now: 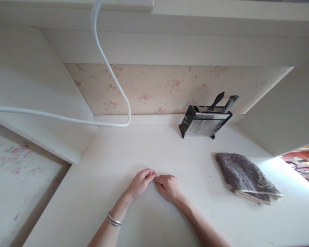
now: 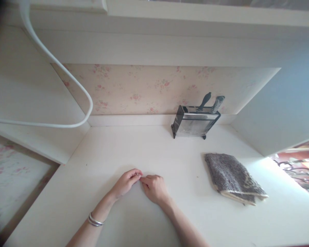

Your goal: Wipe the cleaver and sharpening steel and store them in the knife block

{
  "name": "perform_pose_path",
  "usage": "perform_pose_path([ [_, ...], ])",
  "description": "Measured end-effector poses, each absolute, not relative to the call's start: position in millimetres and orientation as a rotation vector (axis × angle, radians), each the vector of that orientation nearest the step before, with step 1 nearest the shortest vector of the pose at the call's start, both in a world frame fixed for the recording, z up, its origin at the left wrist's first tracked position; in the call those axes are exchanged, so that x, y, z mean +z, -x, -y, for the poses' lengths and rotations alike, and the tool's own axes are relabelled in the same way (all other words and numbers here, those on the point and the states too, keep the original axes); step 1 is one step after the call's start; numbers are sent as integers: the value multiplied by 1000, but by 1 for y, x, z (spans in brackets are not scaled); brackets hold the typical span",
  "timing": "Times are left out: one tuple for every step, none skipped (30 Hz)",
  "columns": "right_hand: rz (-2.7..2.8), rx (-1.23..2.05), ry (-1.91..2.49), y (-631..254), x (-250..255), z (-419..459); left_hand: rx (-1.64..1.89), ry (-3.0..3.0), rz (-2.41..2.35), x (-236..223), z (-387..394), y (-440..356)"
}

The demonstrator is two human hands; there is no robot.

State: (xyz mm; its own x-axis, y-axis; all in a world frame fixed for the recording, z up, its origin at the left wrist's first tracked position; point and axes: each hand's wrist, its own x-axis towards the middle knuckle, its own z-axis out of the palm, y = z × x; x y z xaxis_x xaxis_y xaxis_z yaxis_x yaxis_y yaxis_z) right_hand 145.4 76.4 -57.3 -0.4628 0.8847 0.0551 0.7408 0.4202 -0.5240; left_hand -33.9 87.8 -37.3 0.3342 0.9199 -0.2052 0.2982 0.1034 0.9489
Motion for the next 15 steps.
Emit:
perform_pose_path([
  [2362, 614, 1401, -145, -58, -76, 662, -1425, -1180, -37, -87, 35],
  [2364, 605, 1402, -145, -59, -76, 653, -1417, -1170, -37, -87, 36],
  [2365, 602, 1405, -144, -60, -76, 648, -1412, -1164, -37, -86, 37],
  [2364, 600, 1408, -144, -61, -76, 647, -1411, -1161, -37, -86, 37],
  [2364, 600, 1409, -144, -62, -76, 650, -1414, -1163, -37, -85, 36],
  [2362, 599, 1410, -143, -62, -76, 654, -1418, -1168, -37, -85, 36],
  [2360, 597, 1411, -143, -62, -76, 659, -1423, -1175, -37, -85, 35],
  [2357, 595, 1411, -143, -62, -76, 663, -1429, -1181, -36, -84, 35],
  [2354, 594, 1412, -143, -62, -76, 666, -1435, -1184, -36, -84, 34],
  [2350, 592, 1411, -143, -62, -77, 669, -1442, -1186, -35, -84, 34],
  [2347, 592, 1412, -143, -61, -77, 671, -1447, -1187, -35, -85, 33],
  [2344, 591, 1411, -143, -61, -77, 673, -1452, -1187, -35, -85, 33],
  [2341, 592, 1411, -143, -61, -77, 675, -1455, -1189, -35, -85, 33],
  [2338, 592, 1414, -143, -61, -77, 679, -1456, -1194, -35, -85, 33],
  [2334, 593, 1417, -143, -61, -76, 685, -1454, -1202, -36, -85, 33],
])
